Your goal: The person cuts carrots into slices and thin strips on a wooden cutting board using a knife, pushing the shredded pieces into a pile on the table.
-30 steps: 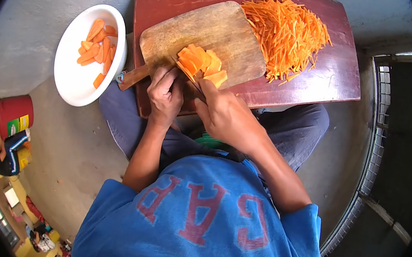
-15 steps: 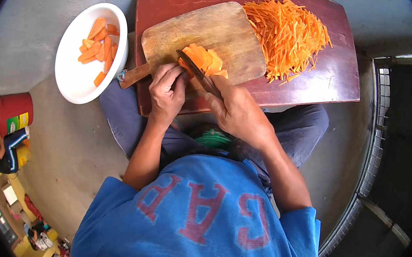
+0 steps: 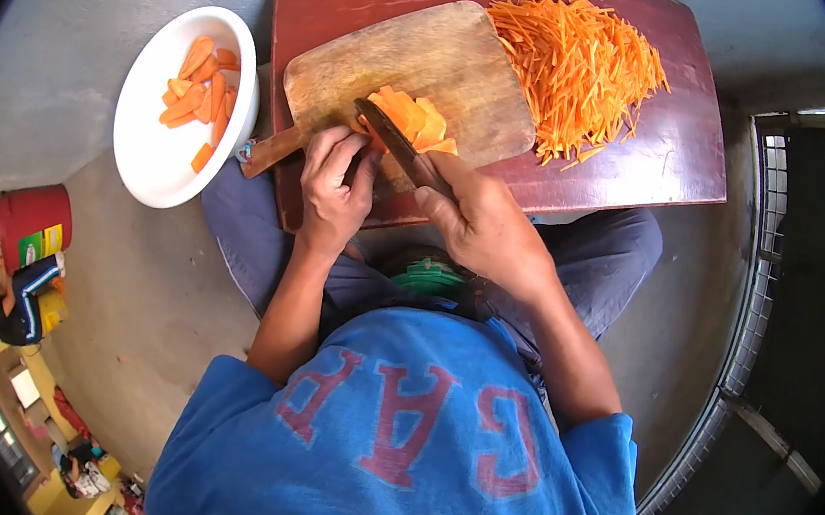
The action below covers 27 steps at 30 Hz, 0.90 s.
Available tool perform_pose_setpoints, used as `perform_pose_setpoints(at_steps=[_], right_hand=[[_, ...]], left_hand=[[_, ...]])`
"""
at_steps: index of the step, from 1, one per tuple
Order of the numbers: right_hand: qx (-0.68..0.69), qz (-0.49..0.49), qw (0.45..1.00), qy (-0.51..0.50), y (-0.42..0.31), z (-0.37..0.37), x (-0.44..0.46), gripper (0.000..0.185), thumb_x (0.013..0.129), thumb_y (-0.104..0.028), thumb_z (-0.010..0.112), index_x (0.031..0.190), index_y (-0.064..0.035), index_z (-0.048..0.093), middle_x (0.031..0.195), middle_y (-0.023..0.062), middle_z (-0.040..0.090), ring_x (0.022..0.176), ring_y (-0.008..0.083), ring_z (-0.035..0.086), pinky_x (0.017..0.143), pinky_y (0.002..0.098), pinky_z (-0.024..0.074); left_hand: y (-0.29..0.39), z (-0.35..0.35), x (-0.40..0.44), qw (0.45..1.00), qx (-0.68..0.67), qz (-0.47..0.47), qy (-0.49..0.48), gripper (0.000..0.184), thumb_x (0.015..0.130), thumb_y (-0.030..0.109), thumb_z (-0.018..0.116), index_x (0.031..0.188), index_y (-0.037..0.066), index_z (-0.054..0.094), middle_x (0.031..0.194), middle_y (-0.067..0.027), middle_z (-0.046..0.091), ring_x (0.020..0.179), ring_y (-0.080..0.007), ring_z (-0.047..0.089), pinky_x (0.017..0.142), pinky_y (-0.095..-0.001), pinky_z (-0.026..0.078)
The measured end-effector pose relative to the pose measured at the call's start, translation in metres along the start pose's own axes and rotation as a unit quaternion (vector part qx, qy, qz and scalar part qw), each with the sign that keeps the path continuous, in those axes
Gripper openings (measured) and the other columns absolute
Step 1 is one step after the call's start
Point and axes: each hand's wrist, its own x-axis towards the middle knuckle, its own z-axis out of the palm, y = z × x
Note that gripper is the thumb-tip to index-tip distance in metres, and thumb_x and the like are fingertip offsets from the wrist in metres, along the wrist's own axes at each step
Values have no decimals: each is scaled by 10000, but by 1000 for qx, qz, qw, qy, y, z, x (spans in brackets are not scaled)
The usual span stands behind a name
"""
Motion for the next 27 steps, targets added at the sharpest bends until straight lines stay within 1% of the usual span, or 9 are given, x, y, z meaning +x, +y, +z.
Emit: perform_pose_setpoints(at_steps=[1,4,7,10,12,14,17,21,27], right_hand=[[9,6,1000,5,3,-1,-1,245,1091,-110,675,1286,36,646,902,251,635,842,341,683,806,477,549],[14,55,998,-9,0,-6,-1,229,1093,-122,680,1259,32,645,910,264,641,845,376,684,801,485,545],[-15,-51,998,15,12,2,0,224,1095,-137,685,1241,28,642,918,287,651,854,430,681,797,496,541],[-10,-24,1000,-10,3,0,0,213,1094,-139,688,1219,25,634,931,311,659,883,490,687,788,514,537],[15,22,999,-39,-2,0,0,236,1094,-135,688,1257,29,640,940,320,667,900,506,697,792,519,543],[15,19,999,-48,-4,2,1,273,1093,-130,690,1307,33,642,956,331,677,919,520,707,802,527,550],[-20,-38,998,-40,-1,10,-2,391,1091,-122,697,1442,35,626,1005,364,701,975,542,724,841,546,566],[-31,-23,998,-48,-8,10,-3,406,1087,-114,695,1457,32,615,1007,369,704,989,554,725,836,556,566],[-32,-21,999,-33,-13,8,-9,409,1085,-116,697,1453,36,603,976,361,704,956,558,723,798,555,562]], left_hand=[[4,-1,4,1000,15,2,-8,250,963,0,818,1208,-7,767,1187,-151,704,1109,-376,694,987,-483,554],[5,-1,5,999,34,9,-14,263,963,24,818,1217,-5,759,1185,-151,693,1110,-379,685,990,-487,545],[7,-5,3,997,69,19,-18,301,948,41,826,1234,-4,744,1194,-157,688,1118,-389,683,995,-494,542],[6,-8,2,997,70,19,-18,322,935,35,825,1241,-5,733,1196,-167,693,1118,-405,687,994,-497,545],[1,-9,0,998,53,17,-22,334,923,33,826,1241,1,731,1195,-168,692,1111,-409,685,986,-510,540],[-7,-12,-4,999,31,18,-31,349,906,37,833,1239,13,732,1196,-165,685,1099,-406,677,974,-535,527],[-12,-12,-8,1000,6,15,-15,379,891,34,847,1252,15,735,1185,-168,710,1080,-414,692,971,-526,542],[-8,-12,-7,1000,-4,-3,4,309,898,3,839,1195,13,755,1121,-158,744,1047,-390,731,945,-475,582],[-5,-13,-4,1000,19,17,8,277,882,7,851,1145,24,763,1098,-147,746,1026,-377,734,925,-468,584]])
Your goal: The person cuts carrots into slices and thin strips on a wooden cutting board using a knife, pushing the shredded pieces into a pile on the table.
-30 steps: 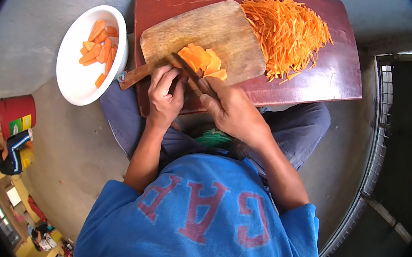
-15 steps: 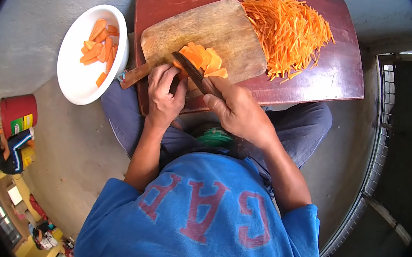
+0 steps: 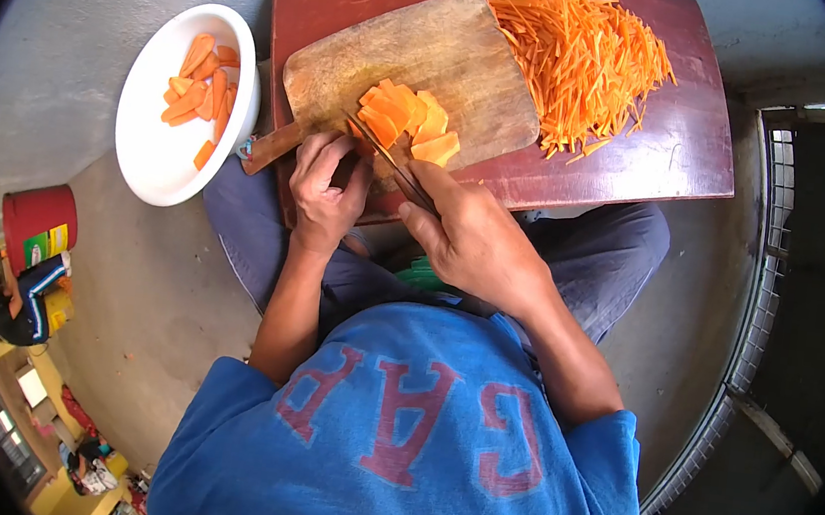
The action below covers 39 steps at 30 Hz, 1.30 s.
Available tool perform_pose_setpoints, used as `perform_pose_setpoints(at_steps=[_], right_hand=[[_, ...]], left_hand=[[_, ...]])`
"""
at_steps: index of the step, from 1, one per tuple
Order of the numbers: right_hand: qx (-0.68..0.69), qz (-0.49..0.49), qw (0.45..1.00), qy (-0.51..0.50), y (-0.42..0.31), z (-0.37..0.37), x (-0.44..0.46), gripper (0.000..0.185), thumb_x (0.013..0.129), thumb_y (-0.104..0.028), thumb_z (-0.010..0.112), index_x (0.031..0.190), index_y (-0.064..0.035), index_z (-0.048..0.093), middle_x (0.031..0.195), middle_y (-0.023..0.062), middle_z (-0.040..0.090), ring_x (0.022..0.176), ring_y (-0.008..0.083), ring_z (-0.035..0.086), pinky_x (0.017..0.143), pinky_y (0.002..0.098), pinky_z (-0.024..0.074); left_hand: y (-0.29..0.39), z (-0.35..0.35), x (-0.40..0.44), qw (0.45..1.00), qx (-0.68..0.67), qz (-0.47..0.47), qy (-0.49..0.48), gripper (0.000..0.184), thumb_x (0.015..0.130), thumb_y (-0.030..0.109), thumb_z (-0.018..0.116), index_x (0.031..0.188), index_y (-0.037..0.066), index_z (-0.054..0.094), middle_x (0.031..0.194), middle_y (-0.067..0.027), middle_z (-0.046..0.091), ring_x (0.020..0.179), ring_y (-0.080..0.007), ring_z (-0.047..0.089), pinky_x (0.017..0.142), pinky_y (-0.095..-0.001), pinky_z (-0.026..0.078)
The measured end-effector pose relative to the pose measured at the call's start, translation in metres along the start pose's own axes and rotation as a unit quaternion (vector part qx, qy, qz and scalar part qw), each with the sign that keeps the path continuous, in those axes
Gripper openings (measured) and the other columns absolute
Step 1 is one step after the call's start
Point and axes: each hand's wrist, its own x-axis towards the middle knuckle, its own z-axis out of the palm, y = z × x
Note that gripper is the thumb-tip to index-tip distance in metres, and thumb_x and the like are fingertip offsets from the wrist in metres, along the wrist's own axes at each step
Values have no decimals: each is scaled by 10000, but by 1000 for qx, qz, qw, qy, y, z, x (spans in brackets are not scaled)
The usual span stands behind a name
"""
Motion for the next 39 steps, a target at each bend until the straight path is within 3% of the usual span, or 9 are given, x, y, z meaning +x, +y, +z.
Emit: perform_pose_setpoints(at_steps=[11,26,29,32,39], right_hand=[[25,-18,999,18,7,5,-4,288,1094,-124,695,1318,35,609,915,331,677,871,517,732,741,524,549],[15,-11,999,32,4,3,-9,298,1099,-125,695,1334,38,611,953,331,681,906,535,714,764,528,545],[21,-47,997,50,5,6,-8,298,1096,-119,694,1336,35,608,962,334,684,909,532,718,766,532,545],[17,-14,999,25,6,5,-7,296,1093,-114,697,1333,33,605,959,335,686,912,537,719,771,534,547],[-8,-38,999,31,2,10,-8,474,1080,-101,699,1516,26,563,990,361,714,971,563,728,793,561,573]], left_hand=[[-2,3,-1,1000,-18,-2,7,291,861,14,870,1127,36,754,1083,-128,732,995,-370,711,907,-479,557],[-1,2,0,1000,-15,-4,0,266,877,15,879,1115,10,760,1084,-151,741,1005,-371,730,912,-460,585],[-2,2,-1,1000,-19,-8,1,261,875,11,877,1108,14,760,1080,-150,742,1001,-368,729,907,-462,583],[-2,3,-1,1000,-21,-8,0,259,874,7,876,1106,18,761,1075,-147,741,996,-367,729,904,-461,582],[-5,5,-2,1000,-18,8,12,288,856,-12,846,1123,44,753,1079,-115,738,970,-351,711,886,-476,533]])
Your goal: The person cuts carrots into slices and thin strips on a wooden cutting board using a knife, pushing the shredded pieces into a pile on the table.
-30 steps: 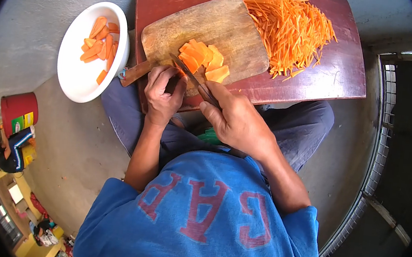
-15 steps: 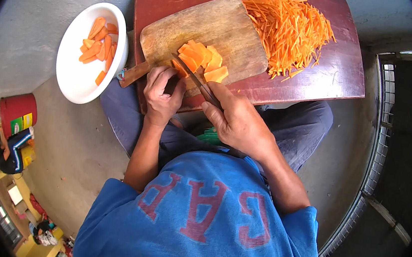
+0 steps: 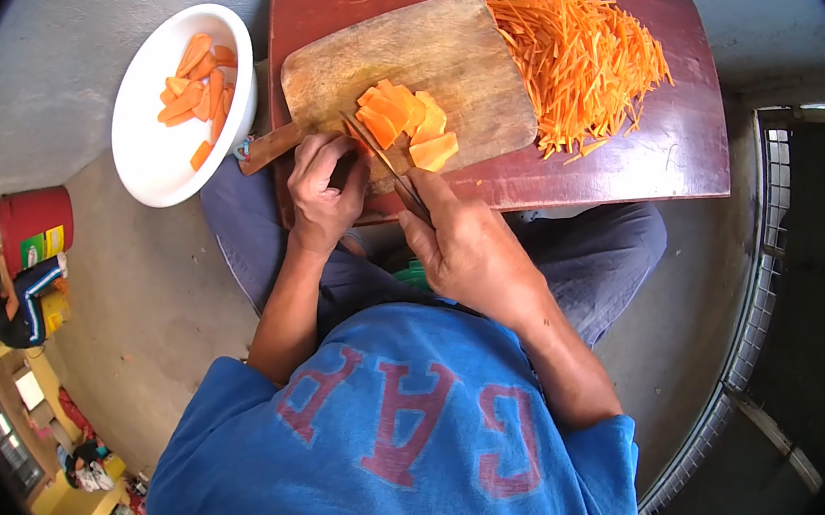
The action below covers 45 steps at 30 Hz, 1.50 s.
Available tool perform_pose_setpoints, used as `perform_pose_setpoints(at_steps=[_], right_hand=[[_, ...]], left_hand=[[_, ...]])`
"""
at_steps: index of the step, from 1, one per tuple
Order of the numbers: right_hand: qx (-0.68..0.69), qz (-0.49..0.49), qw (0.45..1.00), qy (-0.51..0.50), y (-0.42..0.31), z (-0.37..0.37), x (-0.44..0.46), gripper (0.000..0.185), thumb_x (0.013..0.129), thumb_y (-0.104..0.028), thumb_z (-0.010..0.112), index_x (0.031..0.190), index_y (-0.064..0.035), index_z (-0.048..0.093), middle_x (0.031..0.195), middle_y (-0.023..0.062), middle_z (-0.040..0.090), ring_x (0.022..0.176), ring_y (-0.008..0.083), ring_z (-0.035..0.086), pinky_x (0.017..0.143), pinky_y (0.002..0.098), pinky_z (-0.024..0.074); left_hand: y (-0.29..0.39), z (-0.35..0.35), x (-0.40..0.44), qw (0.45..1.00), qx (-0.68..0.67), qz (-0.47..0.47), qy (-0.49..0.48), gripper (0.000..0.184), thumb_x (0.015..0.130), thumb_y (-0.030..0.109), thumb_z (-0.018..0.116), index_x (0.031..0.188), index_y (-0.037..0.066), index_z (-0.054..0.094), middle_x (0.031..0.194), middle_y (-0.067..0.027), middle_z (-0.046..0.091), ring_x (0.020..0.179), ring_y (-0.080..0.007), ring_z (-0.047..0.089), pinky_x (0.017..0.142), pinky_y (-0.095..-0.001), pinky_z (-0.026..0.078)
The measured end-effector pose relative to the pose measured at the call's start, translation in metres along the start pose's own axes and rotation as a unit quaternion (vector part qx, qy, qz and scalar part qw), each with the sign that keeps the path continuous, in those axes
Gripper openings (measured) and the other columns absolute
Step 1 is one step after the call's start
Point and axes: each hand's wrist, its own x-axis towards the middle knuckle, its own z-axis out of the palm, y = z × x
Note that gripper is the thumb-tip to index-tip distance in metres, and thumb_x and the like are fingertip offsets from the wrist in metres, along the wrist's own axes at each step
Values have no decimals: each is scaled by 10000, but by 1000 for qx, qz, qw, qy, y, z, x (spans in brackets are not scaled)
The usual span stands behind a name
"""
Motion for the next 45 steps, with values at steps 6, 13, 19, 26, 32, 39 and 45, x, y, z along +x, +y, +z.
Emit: perform_pose_setpoints(at_steps=[6,13,19,26,32,39,45], right_hand=[[-21,35,999,-33,-11,-2,3,502,1060,-87,713,1514,45,548,974,370,719,961,569,730,781,588,569],[-45,48,996,-57,-4,-3,12,404,1048,-93,725,1384,76,578,959,368,715,963,573,724,789,589,571],[-14,-31,999,-23,25,10,49,309,1049,-104,721,1267,84,609,1023,369,719,1046,580,705,854,591,571],[27,-13,999,10,15,-8,45,250,1073,-131,671,1234,59,645,970,333,699,972,544,717,840,540,565],[11,31,999,-8,17,-18,18,299,1082,-154,667,1320,29,658,914,232,657,839,358,669,786,470,540],[25,46,999,-4,13,-16,15,238,1081,-145,667,1256,15,649,900,307,649,852,504,687,774,532,535],[16,27,999,-20,27,-10,18,310,1103,-163,668,1350,24,655,862,187,632,750,286,618,757,433,533]], left_hand=[[2,1,2,1000,-1,8,18,251,880,-35,851,1101,46,765,1046,-87,754,930,-323,717,856,-451,522],[1,2,2,1000,0,9,24,229,892,-25,856,1095,43,778,1062,-89,759,935,-318,718,867,-450,526],[0,1,0,1000,5,-3,19,208,915,-11,852,1108,30,782,1095,-112,762,996,-341,730,913,-461,553],[2,1,-2,1000,11,-19,11,186,935,11,859,1112,17,799,1107,-137,772,1032,-363,742,939,-453,584],[2,3,-1,1000,6,-23,8,162,960,48,860,1109,21,803,1104,-126,774,1023,-354,739,937,-444,578],[0,2,-2,1000,3,-22,5,160,969,62,860,1110,15,803,1104,-127,773,1028,-351,735,937,-446,579],[0,3,0,1000,1,2,22,205,921,-7,853,1114,22,791,1071,-103,771,965,-329,726,899,-458,535]])
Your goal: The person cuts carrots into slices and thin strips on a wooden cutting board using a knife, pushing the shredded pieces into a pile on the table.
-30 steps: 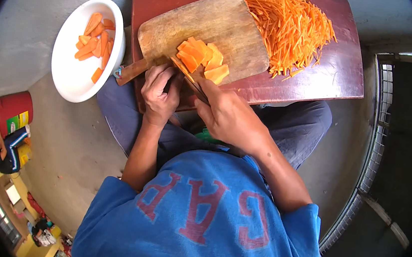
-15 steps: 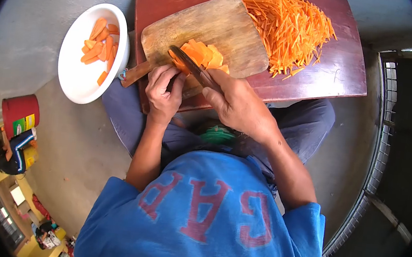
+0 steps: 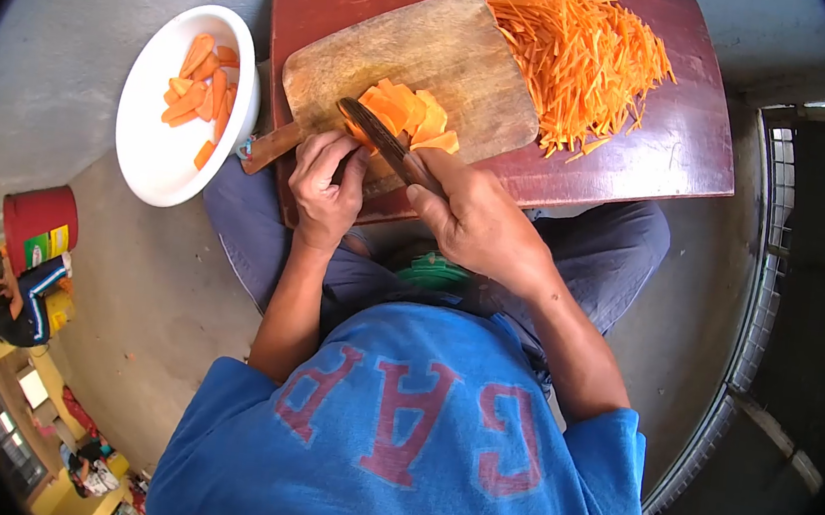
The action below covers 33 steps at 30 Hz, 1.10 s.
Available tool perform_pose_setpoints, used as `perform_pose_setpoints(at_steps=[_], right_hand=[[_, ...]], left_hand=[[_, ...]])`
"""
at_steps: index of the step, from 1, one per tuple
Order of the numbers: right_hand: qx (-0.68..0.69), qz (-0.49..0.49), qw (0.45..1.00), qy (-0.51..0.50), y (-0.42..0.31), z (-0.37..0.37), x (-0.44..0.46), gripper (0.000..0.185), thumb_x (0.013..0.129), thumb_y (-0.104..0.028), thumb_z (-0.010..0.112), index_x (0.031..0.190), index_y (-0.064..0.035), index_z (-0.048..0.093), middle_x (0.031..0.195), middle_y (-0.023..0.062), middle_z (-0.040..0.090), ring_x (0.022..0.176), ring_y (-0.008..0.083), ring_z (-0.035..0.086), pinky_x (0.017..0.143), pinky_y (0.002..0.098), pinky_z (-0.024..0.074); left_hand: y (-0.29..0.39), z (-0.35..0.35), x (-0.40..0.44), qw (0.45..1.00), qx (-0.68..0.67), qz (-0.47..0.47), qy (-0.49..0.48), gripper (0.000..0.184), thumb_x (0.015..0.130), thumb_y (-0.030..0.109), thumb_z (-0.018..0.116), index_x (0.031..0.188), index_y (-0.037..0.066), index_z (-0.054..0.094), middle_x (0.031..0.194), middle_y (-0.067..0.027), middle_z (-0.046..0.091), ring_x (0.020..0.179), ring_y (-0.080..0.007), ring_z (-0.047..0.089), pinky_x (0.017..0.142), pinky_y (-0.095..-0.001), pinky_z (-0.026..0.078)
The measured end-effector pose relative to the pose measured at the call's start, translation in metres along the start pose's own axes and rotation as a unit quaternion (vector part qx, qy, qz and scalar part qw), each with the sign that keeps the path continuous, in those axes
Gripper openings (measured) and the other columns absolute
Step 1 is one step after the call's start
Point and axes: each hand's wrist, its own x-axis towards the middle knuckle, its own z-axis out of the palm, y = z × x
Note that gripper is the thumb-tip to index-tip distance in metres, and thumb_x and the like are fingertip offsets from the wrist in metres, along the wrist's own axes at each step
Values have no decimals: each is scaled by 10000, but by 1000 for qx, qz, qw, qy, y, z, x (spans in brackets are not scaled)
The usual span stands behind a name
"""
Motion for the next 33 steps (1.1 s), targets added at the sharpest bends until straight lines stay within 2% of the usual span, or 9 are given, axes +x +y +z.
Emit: perform_pose_setpoints(at_steps=[3,6,9,13,20,23,26,29,33], right_hand=[[-11,5,1000,-7,-4,2,4,296,1097,-149,669,1336,25,654,912,254,671,804,387,686,792,468,548],[-8,-22,1000,9,-4,12,12,302,1088,-145,675,1330,35,650,1001,313,706,937,475,738,836,517,557],[-17,-56,998,7,9,23,31,321,1085,-144,674,1344,44,650,1068,329,730,1045,501,749,883,537,561],[-18,-92,996,12,25,23,52,295,1084,-148,675,1304,49,673,1043,287,750,991,444,758,902,491,572],[20,-33,999,35,-2,1,19,233,1095,-171,661,1232,18,666,854,103,591,817,179,588,753,401,519],[12,-28,999,14,-1,-1,10,292,1072,-148,688,1285,50,672,979,305,706,937,471,734,862,512,566],[12,-10,1000,12,-1,1,7,287,1072,-143,692,1286,45,662,958,302,700,924,475,732,855,515,567],[18,-36,999,12,6,5,9,209,1095,-150,658,1217,18,641,879,150,575,809,241,582,779,431,519],[18,-42,999,11,6,7,11,211,1094,-151,661,1213,22,639,879,180,592,805,282,590,788,447,524]], left_hand=[[-2,-1,-1,1000,-3,5,-1,204,914,-16,853,1106,18,792,1071,-108,773,957,-335,728,895,-468,540],[-3,-1,-1,1000,-3,8,-3,199,908,-25,852,1094,15,794,1077,-112,773,961,-340,730,895,-471,549],[0,-4,-1,1000,10,-7,-11,175,925,-9,862,1090,-2,803,1087,-143,779,993,-369,745,908,-455,592],[-1,0,-3,1000,1,-16,0,162,927,-12,858,1079,-1,803,1092,-141,783,1001,-362,752,913,-450,594],[-1,0,-3,1000,-2,-24,6,159,912,-15,859,1056,13,799,1075,-118,777,989,-345,739,916,-460,568],[0,2,-3,1000,0,-21,10,161,904,-21,859,1046,20,796,1057,-104,772,978,-338,733,913,-465,556],[0,3,-4,1000,0,-20,15,159,901,-25,859,1038,23,794,1046,-98,774,971,-336,733,906,-461,556],[0,1,-1,1000,-1,-13,18,161,900,-30,858,1037,23,793,1039,-97,775,959,-337,731,901,-462,557],[-1,1,-1,1000,-6,-4,20,162,897,-39,855,1035,19,793,1027,-100,776,939,-338,729,893,-462,561]])
